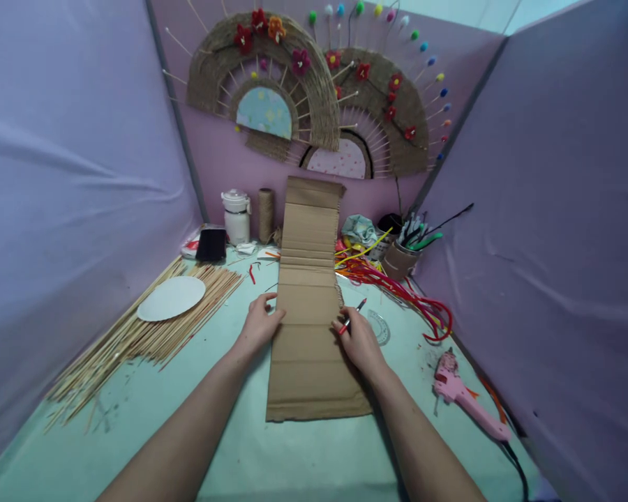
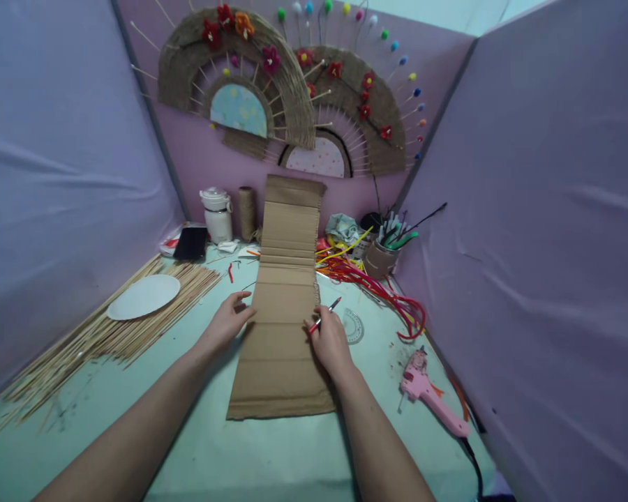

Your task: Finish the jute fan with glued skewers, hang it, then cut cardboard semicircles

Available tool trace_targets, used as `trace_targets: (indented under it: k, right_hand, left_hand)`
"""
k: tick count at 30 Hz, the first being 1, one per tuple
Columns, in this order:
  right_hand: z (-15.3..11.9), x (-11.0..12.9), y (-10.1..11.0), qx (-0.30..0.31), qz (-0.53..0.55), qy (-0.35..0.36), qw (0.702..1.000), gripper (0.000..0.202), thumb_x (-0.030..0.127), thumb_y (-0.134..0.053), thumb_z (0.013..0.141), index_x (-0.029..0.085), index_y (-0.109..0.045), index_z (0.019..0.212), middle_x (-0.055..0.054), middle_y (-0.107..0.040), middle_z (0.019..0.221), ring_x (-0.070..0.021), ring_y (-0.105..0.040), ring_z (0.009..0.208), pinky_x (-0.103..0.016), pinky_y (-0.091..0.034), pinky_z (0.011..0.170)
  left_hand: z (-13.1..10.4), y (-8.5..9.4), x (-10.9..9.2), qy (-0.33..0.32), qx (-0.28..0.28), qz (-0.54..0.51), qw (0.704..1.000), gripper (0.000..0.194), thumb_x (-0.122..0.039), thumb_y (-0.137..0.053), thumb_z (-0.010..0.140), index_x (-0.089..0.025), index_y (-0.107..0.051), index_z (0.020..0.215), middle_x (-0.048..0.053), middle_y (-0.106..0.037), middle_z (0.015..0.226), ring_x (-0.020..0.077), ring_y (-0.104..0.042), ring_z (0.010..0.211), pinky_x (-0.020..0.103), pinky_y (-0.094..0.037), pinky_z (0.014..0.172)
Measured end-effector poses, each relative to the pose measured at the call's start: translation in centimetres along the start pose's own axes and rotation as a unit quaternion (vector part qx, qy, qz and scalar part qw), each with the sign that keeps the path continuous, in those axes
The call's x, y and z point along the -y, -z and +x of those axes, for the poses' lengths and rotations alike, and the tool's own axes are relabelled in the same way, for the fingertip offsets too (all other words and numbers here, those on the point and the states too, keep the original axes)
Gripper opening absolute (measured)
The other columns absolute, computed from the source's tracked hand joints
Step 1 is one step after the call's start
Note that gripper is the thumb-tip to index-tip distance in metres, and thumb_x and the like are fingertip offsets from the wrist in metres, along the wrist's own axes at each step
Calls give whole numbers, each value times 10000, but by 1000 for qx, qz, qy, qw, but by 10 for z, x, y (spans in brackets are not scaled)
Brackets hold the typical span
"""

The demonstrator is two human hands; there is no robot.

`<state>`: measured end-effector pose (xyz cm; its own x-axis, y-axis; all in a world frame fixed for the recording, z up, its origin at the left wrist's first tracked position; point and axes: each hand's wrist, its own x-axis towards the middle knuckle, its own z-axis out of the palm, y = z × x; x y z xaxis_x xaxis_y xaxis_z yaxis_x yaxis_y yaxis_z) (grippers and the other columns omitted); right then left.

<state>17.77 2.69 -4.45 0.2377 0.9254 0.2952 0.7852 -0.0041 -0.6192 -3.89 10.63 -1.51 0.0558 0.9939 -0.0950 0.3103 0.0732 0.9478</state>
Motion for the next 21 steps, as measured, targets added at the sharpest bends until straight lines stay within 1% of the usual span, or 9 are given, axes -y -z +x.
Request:
trace_targets:
  k: [2,4,6,8,10,13,15,19,21]
  right_hand:
    - [-1,1,-2,-4,-1,3,1000,240,271,-552,854,192,-568,1080,-119,-678,1049,-262,-615,989,-383,-460,833]
    - [-2,0,-3,-8,-1,4,1000,247,255,-557,851,190,-556,1090,-127,-671,1061,-269,-607,1007,-400,-461,853]
    - [-2,-1,-3,-12,0,5,1000,246,248,-553,857,189,-547,1095,-129,-667,1057,-269,-605,1010,-405,-464,865]
    - [-3,-3,-3,-15,1,4,1000,239,248,-543,867,190,-541,1098,-127,-665,1046,-266,-607,1002,-403,-469,864]
    - [-4,-3,-3,-18,1,5,1000,233,247,-540,872,193,-539,1098,-121,-664,1046,-261,-608,998,-396,-472,862]
    - [-5,-3,-3,-21,-1,7,1000,238,243,-544,873,192,-536,1105,-118,-663,1062,-255,-607,1003,-381,-470,867]
    - [-6,-1,-1,-23,-4,7,1000,241,242,-544,874,194,-537,1110,-114,-663,1064,-252,-609,997,-370,-469,861]
    - [-4,-1,6,-27,-22,-3,999,247,237,-519,887,187,-542,1128,-102,-668,1035,-247,-608,975,-347,-459,838]
    - [-2,-3,12,-29,-39,-17,999,259,207,-480,899,170,-546,1147,-108,-668,1025,-245,-599,977,-338,-441,841]
  left_hand:
    - [1,-1,1,22,-5,-50,998,474,-189,-657,692,-178,-545,1152,164,-514,1287,252,-550,1149,344,-472,881]
    - [0,-2,-1,51,-4,-118,992,483,-167,-667,683,-169,-531,1145,154,-568,1220,212,-614,1037,304,-489,827]
    - [-3,-3,-5,79,31,-189,978,491,-148,-662,689,-154,-509,1155,114,-653,1027,169,-658,856,276,-503,758]
    - [-5,-3,-9,100,85,-234,963,480,-142,-663,692,-141,-508,1146,63,-679,836,154,-659,717,260,-510,682]
    - [-7,-3,-11,114,127,-245,954,464,-146,-684,681,-145,-524,1117,37,-675,753,156,-657,662,249,-511,615]
    - [-9,-3,-10,118,159,-240,950,526,-158,-731,652,-180,-516,1132,14,-674,727,155,-650,607,227,-492,521]
    - [-9,-3,-8,116,167,-239,949,567,-158,-747,641,-205,-505,1152,-3,-665,710,150,-643,580,212,-477,484]
    - [-9,-1,-9,117,175,-239,948,547,-132,-713,663,-209,-503,1162,-6,-667,708,139,-636,558,204,-481,461]
    - [-8,1,-10,117,181,-237,947,543,-114,-697,665,-207,-504,1164,-3,-675,715,138,-640,562,205,-490,462]
